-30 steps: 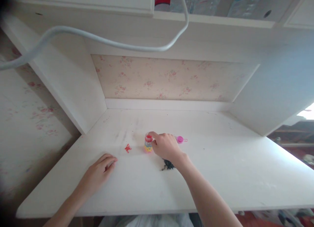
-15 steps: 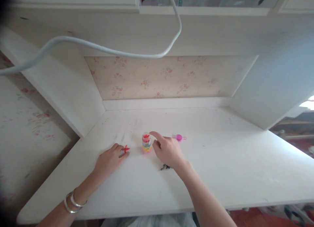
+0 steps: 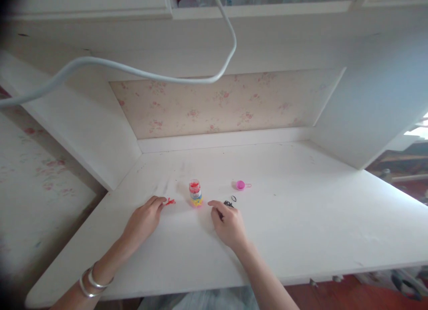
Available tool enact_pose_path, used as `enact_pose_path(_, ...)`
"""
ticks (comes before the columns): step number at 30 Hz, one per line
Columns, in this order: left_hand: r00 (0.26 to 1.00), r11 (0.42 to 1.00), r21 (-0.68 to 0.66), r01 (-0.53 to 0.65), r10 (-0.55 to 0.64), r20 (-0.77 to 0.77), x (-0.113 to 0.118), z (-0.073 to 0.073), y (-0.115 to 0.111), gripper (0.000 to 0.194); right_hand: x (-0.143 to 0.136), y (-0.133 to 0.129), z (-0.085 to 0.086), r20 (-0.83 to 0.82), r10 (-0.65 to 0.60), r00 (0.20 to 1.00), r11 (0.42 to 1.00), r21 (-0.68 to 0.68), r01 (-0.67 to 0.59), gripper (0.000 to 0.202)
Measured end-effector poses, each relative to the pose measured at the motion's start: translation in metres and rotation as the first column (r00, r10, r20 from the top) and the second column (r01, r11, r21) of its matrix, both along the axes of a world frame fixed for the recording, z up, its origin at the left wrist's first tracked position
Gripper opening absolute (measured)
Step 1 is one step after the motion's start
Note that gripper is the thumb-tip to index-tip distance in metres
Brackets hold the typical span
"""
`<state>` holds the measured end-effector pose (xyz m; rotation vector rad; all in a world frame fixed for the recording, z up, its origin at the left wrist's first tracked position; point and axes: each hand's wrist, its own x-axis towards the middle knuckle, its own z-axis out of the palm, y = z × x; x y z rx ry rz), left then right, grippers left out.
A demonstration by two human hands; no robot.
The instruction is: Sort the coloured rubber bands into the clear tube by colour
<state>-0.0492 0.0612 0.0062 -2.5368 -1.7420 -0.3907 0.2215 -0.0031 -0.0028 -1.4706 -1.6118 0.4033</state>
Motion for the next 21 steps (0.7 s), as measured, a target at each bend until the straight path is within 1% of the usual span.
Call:
enact_pose_path(2, 0.998, 1.000, 0.010, 0.008, -0.009, 0.069, -0.001, 0.005, 0.002, 0.028, 0.001, -0.001, -0.001, 0.047, 0.018, 0.999, 1.000, 0.014, -0.019, 0.029)
enact_pose_path(7, 0.977, 0.999, 0.040, 0.034, -0.042, 0.207, -0.002, 0.016, 0.011, 0.022, 0.001, -0.001, -0.007, 0.153, 0.045, 0.987, 0.993, 0.102, -0.061, 0.029)
enact_pose_path(10, 0.957, 0.996, 0.069, 0.061, -0.078, 0.281, 0.003, 0.024, 0.011, 0.021, 0.000, -0.001, -0.010, 0.202, 0.056, 0.978, 0.989, 0.122, -0.082, 0.029)
enact_pose_path(13, 0.917, 0.991, 0.087, 0.106, -0.131, 0.376, 0.016, 0.038, 0.006, 0.021, -0.001, -0.002, -0.012, 0.253, 0.077, 0.964, 0.986, 0.127, -0.112, 0.029)
enact_pose_path(16, 0.858, 0.981, 0.092, 0.173, -0.196, 0.474, 0.036, 0.056, 0.000, 0.021, -0.001, -0.003, -0.013, 0.295, 0.084, 0.952, 0.984, 0.125, -0.125, 0.030)
enact_pose_path(19, 0.818, 0.970, 0.141, 0.198, -0.243, 0.522, 0.056, 0.071, -0.001, 0.020, -0.002, -0.004, -0.014, 0.312, 0.082, 0.947, 0.985, 0.121, -0.125, 0.030)
enact_pose_path(21, 0.803, 0.964, 0.168, 0.204, -0.263, 0.534, 0.067, 0.077, 0.001, 0.019, -0.002, -0.005, -0.013, 0.313, 0.085, 0.946, 0.985, 0.117, -0.127, 0.030)
